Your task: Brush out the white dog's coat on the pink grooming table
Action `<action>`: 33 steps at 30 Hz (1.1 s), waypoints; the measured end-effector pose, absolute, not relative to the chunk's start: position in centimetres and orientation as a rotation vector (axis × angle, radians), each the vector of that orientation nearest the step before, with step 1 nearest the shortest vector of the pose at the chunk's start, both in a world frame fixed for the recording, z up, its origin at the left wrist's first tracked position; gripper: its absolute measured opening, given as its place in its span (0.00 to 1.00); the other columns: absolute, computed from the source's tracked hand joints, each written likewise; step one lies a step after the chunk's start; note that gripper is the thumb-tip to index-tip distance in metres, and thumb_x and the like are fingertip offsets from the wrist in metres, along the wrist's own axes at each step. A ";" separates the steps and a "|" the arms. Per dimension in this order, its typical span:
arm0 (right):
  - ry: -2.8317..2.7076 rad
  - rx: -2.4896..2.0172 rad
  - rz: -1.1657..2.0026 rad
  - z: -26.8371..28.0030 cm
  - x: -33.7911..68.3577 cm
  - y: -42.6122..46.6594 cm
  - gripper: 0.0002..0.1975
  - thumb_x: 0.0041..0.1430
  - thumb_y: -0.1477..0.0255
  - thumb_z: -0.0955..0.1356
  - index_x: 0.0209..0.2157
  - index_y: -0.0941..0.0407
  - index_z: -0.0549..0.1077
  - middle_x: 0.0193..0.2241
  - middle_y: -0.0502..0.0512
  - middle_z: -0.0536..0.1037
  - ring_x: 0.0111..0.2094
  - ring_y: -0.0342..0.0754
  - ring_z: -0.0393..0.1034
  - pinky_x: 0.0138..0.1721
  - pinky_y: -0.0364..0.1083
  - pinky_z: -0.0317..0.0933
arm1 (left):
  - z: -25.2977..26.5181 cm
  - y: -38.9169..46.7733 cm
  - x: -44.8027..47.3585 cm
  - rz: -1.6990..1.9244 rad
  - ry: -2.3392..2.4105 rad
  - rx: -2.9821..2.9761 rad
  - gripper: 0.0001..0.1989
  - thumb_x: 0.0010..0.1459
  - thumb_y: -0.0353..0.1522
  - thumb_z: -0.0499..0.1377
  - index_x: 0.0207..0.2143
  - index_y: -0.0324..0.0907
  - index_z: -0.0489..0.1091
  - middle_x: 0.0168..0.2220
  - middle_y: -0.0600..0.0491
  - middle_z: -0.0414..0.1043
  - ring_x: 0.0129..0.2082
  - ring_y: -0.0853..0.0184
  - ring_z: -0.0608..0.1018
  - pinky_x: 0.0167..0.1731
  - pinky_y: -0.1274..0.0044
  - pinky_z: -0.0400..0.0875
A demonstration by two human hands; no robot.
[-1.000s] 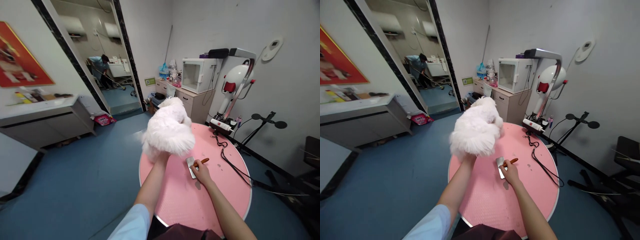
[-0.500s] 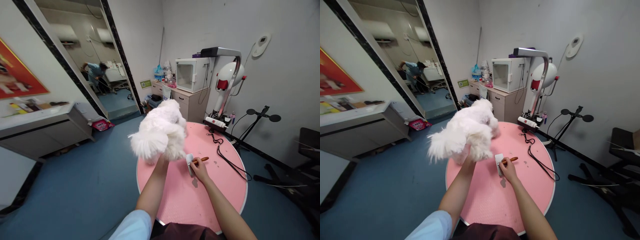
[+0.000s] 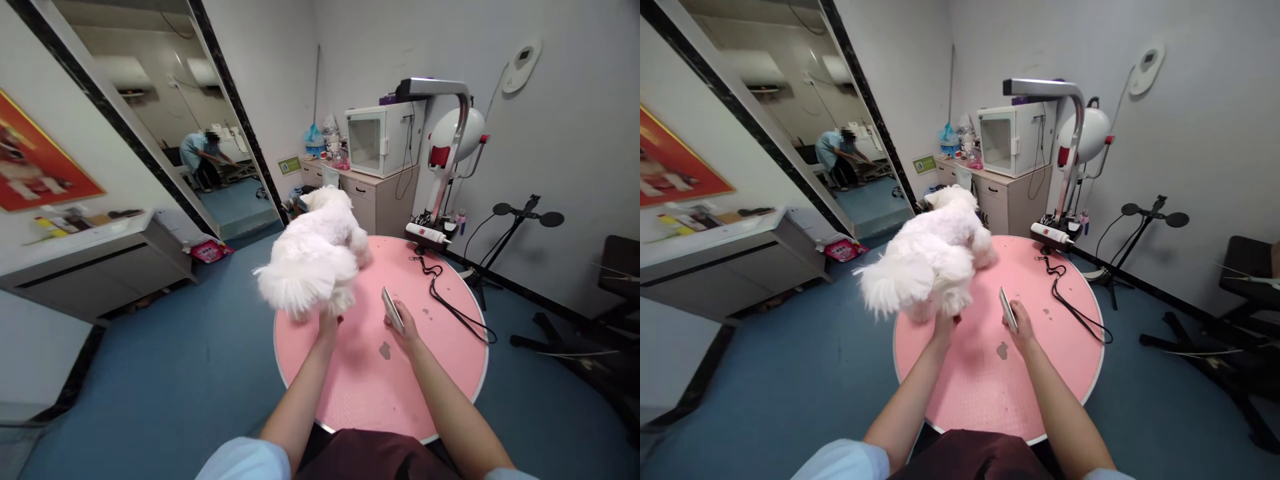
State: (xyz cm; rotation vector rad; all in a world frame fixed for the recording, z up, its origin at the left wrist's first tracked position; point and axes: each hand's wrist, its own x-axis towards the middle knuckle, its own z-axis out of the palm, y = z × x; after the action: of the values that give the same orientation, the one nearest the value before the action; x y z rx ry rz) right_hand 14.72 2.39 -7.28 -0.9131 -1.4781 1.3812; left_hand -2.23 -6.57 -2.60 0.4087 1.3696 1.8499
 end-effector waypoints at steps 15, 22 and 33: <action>-1.354 -0.844 1.332 -7.3 13.4 -2.1 0.13 0.60 0.56 0.58 0.37 0.52 0.57 0.29 0.50 0.65 0.28 0.47 0.64 0.32 0.48 0.63 | -2.5 -7.0 6.7 1.728 1.183 0.729 0.30 0.36 0.53 0.69 0.33 0.37 0.76 0.28 0.49 0.76 0.30 0.64 0.75 0.36 0.73 0.69; -1.331 -0.923 1.241 -7.0 12.9 -2.8 0.15 0.60 0.57 0.55 0.39 0.54 0.60 0.32 0.53 0.69 0.32 0.48 0.67 0.36 0.49 0.64 | -3.2 -6.8 8.1 1.860 1.340 0.624 0.20 0.45 0.47 0.66 0.26 0.38 0.73 0.28 0.50 0.76 0.30 0.65 0.76 0.36 0.74 0.71; -1.728 -1.187 1.278 -5.8 14.6 -2.5 0.11 0.60 0.59 0.60 0.31 0.52 0.59 0.22 0.47 0.70 0.25 0.47 0.67 0.28 0.43 0.56 | -2.0 -13.7 -1.2 1.752 2.108 0.342 0.16 0.51 0.47 0.59 0.31 0.43 0.69 0.27 0.49 0.73 0.34 0.58 0.78 0.31 0.71 0.72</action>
State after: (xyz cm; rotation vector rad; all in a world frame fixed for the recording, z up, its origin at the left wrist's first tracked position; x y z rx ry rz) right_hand 14.58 -2.49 -5.77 -1.1873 -1.7278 1.2783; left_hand -1.17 -13.66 -2.01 0.3415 2.1081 1.7524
